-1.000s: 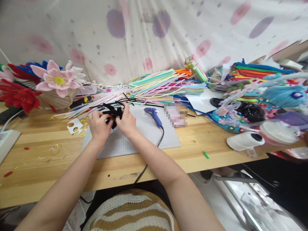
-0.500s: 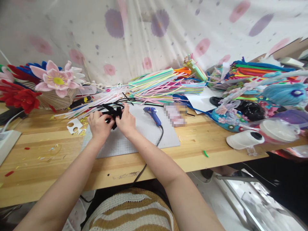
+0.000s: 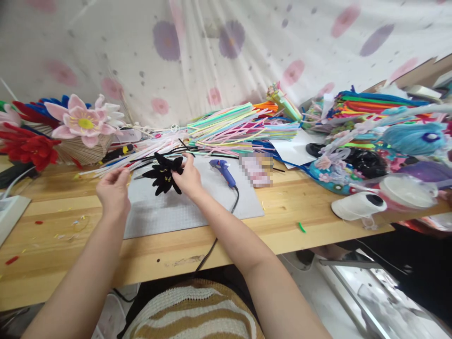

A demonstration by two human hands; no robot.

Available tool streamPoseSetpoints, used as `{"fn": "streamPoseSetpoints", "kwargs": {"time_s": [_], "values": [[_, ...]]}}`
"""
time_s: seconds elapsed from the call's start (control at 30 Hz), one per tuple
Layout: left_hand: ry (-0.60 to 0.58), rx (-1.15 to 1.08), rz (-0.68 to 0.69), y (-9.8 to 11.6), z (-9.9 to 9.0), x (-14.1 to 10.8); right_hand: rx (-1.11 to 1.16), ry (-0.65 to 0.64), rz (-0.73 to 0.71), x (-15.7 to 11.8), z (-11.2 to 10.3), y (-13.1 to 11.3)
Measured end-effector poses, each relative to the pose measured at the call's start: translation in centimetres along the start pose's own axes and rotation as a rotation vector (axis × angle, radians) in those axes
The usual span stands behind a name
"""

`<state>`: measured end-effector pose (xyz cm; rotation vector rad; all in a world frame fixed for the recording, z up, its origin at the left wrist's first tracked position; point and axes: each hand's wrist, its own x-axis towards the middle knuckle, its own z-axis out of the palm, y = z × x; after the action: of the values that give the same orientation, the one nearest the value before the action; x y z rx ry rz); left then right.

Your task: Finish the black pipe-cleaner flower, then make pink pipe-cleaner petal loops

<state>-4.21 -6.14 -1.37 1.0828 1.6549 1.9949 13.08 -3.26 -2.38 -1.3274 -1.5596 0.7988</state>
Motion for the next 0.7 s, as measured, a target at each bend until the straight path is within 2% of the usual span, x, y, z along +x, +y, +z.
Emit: {"fn": "streamPoseSetpoints", "kwargs": {"time_s": [0.1,0.2,0.3,0.37,0.47,0.53,0.6,0.7], "values": [[0.081,-0.126,-0.146,0.1,-0.7,1.1,0.098,-0.062,0.045,0.7,-0.2,0.5],[0.048,-0.154,-0.198,-0.1,-0.9,1.3,0.193,-0.096,0.05,1.0,-0.4,0.5],[-0.026,-0.087,-0.226,-0.7,-1.2,1.2,0.273,-0.145,0.003,0.9,-0.7,0.2],[-0.156,0.065,-0.12,-1.0,-1.6,1.1,0.353,-0.227,-0.011,0.8,-0.9,0.0],[-0.45,0.387,0.264,-1.2,-2.6,1.0,0.504,-0.454,0.015,0.8,-1.1,-0.2],[-0.624,0.539,0.466,-1.1,-3.1,1.0,0.551,-0.635,0.026,0.8,-1.2,-0.2],[-0.787,0.607,0.518,-0.9,-3.3,1.1,0.551,-0.763,0.008,0.9,-1.0,-0.2],[-1.031,0.653,0.369,-0.5,-3.4,1.3,0.549,-0.807,-0.031,1.2,-0.4,0.0]]}}
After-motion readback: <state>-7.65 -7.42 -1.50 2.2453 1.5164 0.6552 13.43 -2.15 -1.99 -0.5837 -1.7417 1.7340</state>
